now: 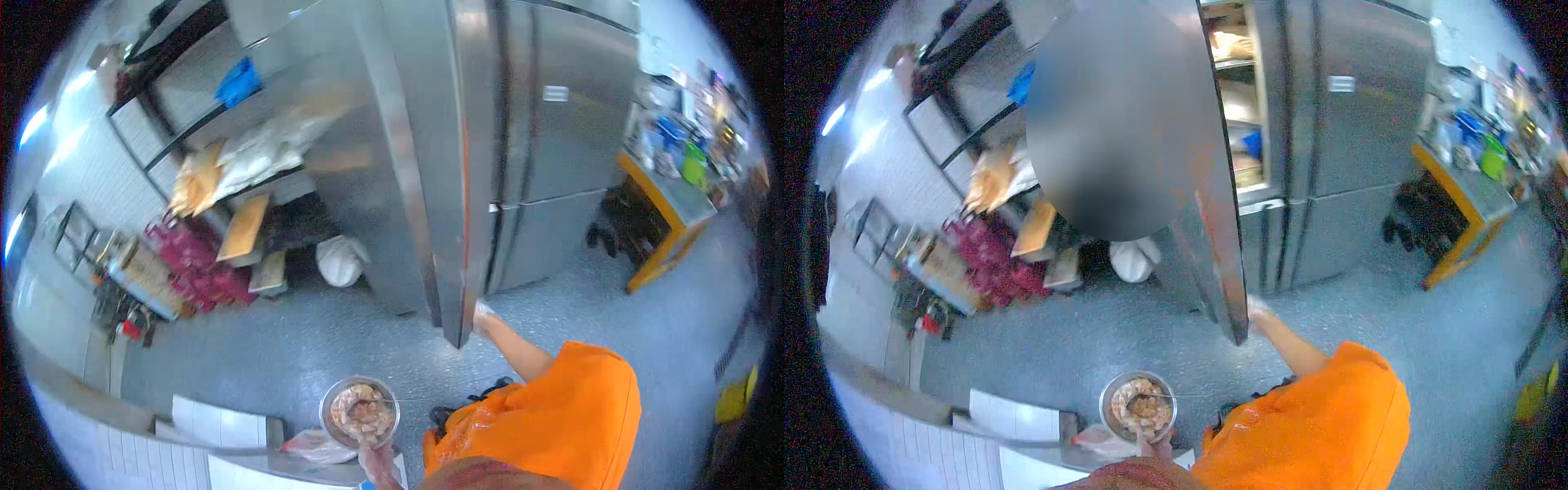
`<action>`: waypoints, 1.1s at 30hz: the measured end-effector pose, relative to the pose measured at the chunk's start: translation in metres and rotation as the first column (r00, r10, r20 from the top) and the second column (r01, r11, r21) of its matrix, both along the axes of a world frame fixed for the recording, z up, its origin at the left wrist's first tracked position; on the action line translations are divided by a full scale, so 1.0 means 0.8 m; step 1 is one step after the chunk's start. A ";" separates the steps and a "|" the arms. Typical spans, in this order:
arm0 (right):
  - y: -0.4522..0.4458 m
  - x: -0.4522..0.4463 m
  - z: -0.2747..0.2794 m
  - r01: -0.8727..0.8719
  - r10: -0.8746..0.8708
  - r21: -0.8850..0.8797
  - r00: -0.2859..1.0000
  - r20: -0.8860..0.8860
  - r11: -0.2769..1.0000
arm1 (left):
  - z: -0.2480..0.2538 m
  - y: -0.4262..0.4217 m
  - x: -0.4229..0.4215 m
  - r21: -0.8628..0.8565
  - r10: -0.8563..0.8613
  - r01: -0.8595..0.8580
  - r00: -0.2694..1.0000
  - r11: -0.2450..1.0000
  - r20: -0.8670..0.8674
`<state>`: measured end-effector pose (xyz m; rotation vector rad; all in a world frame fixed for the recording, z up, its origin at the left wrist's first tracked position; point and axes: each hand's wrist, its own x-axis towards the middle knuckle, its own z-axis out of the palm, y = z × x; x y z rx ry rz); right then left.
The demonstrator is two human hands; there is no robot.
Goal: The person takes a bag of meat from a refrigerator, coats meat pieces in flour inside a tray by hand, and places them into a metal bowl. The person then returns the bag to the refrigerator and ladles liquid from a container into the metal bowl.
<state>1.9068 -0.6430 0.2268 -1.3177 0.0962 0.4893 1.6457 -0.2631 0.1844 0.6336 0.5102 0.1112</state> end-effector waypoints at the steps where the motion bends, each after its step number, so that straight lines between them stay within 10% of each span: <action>1: -0.032 -0.012 0.014 0.079 -0.071 -0.098 0.994 0.079 0.992 | -0.038 0.010 0.014 -0.020 -0.159 0.160 0.986 0.987 0.042; 4: -0.093 -0.065 0.036 0.292 -0.235 -0.348 0.952 0.199 0.891 | -0.038 -0.015 0.036 0.029 -0.378 0.377 0.925 0.926 0.037; 5: -0.119 -0.086 0.029 0.340 -0.303 -0.343 0.940 0.159 0.876 | -0.038 -0.036 0.038 0.304 -0.518 0.472 0.851 0.827 0.089; 7: -0.156 -0.175 0.032 0.140 -0.117 -0.501 0.990 0.076 0.854 | -0.042 -0.084 0.036 0.755 -0.785 0.460 0.609 0.467 0.115; 9: -0.171 -0.302 0.084 -0.101 0.114 -0.546 0.993 -0.011 0.832 | -0.036 -0.148 0.026 0.837 -0.904 0.477 0.424 0.269 0.050; 10: -0.033 -0.303 0.133 -0.147 0.153 -0.614 0.987 -0.042 0.776 | -0.013 -0.202 0.012 0.750 -0.923 0.608 0.386 0.261 0.009; 13: 0.243 -0.353 0.225 -0.228 0.095 -0.827 0.973 -0.209 0.513 | 0.240 0.106 0.101 0.403 -0.964 0.892 0.255 0.205 -0.073; 14: 0.277 -0.385 0.237 -0.025 -0.017 -0.895 0.999 -0.037 0.446 | 0.283 0.117 0.094 0.259 -0.968 0.947 0.225 0.191 -0.110; 16: 0.362 -0.374 0.264 0.324 -0.170 -0.917 0.942 0.290 0.233 | 0.245 0.147 0.189 0.697 -1.000 0.717 0.008 -0.015 -0.030; 18: 0.411 -0.339 0.342 0.261 -0.439 -0.963 0.875 0.204 0.073 | 0.246 0.174 0.259 0.995 -0.989 0.090 -0.148 -0.033 -0.019; 19: 0.443 -0.335 0.390 0.175 -0.462 -0.984 0.870 0.174 -0.042 | 0.281 0.167 0.269 0.998 -0.966 0.038 -0.255 -0.045 -0.034; 21: 0.495 -0.312 0.469 0.178 -0.586 -0.980 0.786 0.198 -0.092 | 0.346 0.154 0.288 0.941 -0.909 0.276 -0.411 -0.195 -0.068; 23: 0.544 -0.290 0.498 0.268 -0.743 -0.962 0.633 0.216 -0.052 | 0.421 0.145 0.291 0.158 -0.931 0.918 -0.348 -0.363 -0.113; 33: 0.625 -0.184 0.346 0.221 -0.859 -0.866 0.159 0.487 -0.449 | 0.245 0.080 0.379 0.028 -0.783 0.785 -0.613 -0.618 -0.109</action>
